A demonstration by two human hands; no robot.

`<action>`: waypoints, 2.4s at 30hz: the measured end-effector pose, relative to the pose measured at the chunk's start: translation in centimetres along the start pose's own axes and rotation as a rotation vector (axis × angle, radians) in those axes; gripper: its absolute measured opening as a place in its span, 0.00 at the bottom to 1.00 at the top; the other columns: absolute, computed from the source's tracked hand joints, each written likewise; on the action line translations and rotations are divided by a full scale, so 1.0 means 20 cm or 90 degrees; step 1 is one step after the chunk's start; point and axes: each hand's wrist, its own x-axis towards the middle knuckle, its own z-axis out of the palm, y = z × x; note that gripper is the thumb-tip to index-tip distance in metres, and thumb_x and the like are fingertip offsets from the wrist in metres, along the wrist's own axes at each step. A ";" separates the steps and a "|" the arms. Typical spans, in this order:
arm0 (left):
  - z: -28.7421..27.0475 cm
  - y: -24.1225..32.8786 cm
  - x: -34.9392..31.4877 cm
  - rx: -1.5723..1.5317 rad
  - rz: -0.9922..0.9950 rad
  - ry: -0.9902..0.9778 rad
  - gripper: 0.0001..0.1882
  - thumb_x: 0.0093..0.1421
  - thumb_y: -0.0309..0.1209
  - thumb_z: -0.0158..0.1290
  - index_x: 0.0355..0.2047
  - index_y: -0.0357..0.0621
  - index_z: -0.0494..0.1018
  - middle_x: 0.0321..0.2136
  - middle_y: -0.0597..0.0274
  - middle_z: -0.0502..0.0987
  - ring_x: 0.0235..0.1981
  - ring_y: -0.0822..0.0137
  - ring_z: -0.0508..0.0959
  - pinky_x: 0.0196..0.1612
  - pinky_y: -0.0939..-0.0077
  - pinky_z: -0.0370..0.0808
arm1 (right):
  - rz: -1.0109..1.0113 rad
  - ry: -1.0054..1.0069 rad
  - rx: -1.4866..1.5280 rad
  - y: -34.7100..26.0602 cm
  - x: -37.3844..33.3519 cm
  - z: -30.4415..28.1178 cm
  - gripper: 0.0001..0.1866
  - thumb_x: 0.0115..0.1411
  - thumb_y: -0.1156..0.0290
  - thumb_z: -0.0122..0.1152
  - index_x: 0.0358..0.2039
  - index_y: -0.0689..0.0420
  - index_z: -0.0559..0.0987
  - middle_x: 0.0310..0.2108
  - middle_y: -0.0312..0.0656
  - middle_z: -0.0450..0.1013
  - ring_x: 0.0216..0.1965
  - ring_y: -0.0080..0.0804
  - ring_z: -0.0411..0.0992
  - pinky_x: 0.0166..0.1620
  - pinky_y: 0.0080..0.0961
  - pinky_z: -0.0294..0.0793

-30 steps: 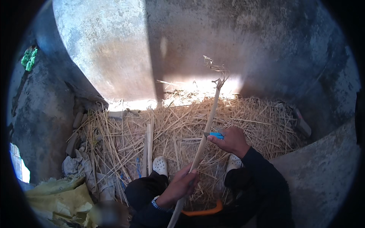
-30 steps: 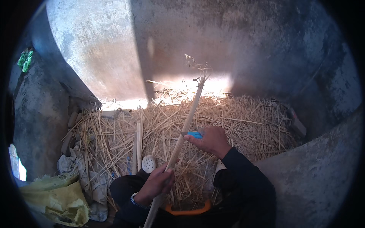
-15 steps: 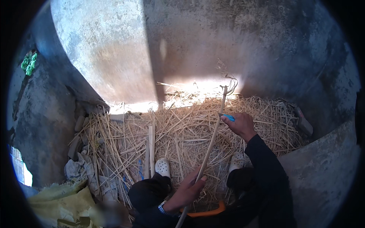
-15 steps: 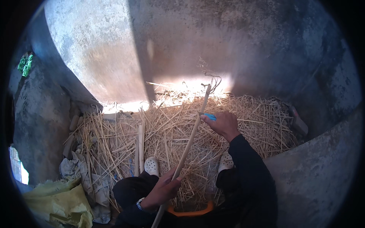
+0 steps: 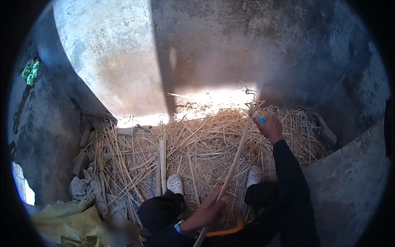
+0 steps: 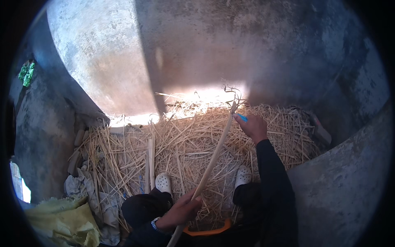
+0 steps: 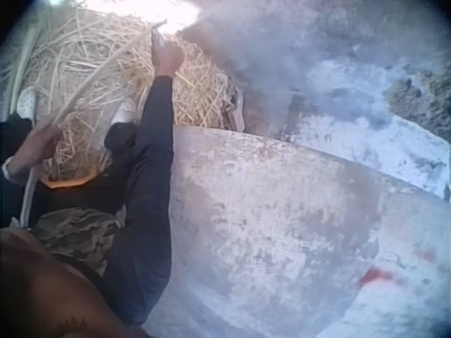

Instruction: The person sits on a straw-covered floor and uses a blue utility knife to peel the outer layer off a long, thin wooden stick. They hold the stick with their left hand and scrape downward with the knife in their right hand, repeating the motion along the length of the stick.

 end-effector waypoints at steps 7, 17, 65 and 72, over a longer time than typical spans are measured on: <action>-0.12 0.07 0.02 -0.178 0.011 0.005 0.24 0.71 0.36 0.38 0.66 0.52 0.55 0.23 0.67 0.66 0.12 0.79 0.60 0.16 0.86 0.59 | -0.077 -0.170 0.075 -0.27 -0.27 -0.20 0.38 0.58 0.31 0.47 0.14 0.56 0.77 0.11 0.44 0.67 0.15 0.41 0.68 0.24 0.40 0.66; -0.11 0.10 0.00 -0.176 0.051 0.065 0.24 0.71 0.39 0.38 0.64 0.48 0.56 0.22 0.67 0.66 0.11 0.78 0.59 0.15 0.85 0.58 | -0.276 -0.192 0.080 -0.50 -0.52 -0.18 0.35 0.52 0.29 0.54 0.16 0.51 0.81 0.10 0.41 0.69 0.16 0.41 0.72 0.24 0.38 0.70; -0.04 0.08 -0.06 0.425 0.200 0.248 0.28 0.69 0.31 0.43 0.67 0.38 0.51 0.25 0.67 0.69 0.27 0.78 0.68 0.32 0.79 0.68 | -0.372 -0.088 0.127 -0.51 -0.50 -0.10 0.38 0.53 0.27 0.49 0.13 0.53 0.77 0.10 0.43 0.68 0.15 0.41 0.71 0.22 0.40 0.68; -0.06 -0.02 -0.05 0.405 0.214 0.192 0.28 0.69 0.32 0.44 0.65 0.34 0.53 0.34 0.52 0.74 0.36 0.70 0.74 0.43 0.75 0.70 | -0.223 -0.045 0.028 -0.30 -0.24 -0.03 0.39 0.54 0.28 0.48 0.13 0.54 0.78 0.09 0.40 0.67 0.14 0.37 0.70 0.20 0.38 0.66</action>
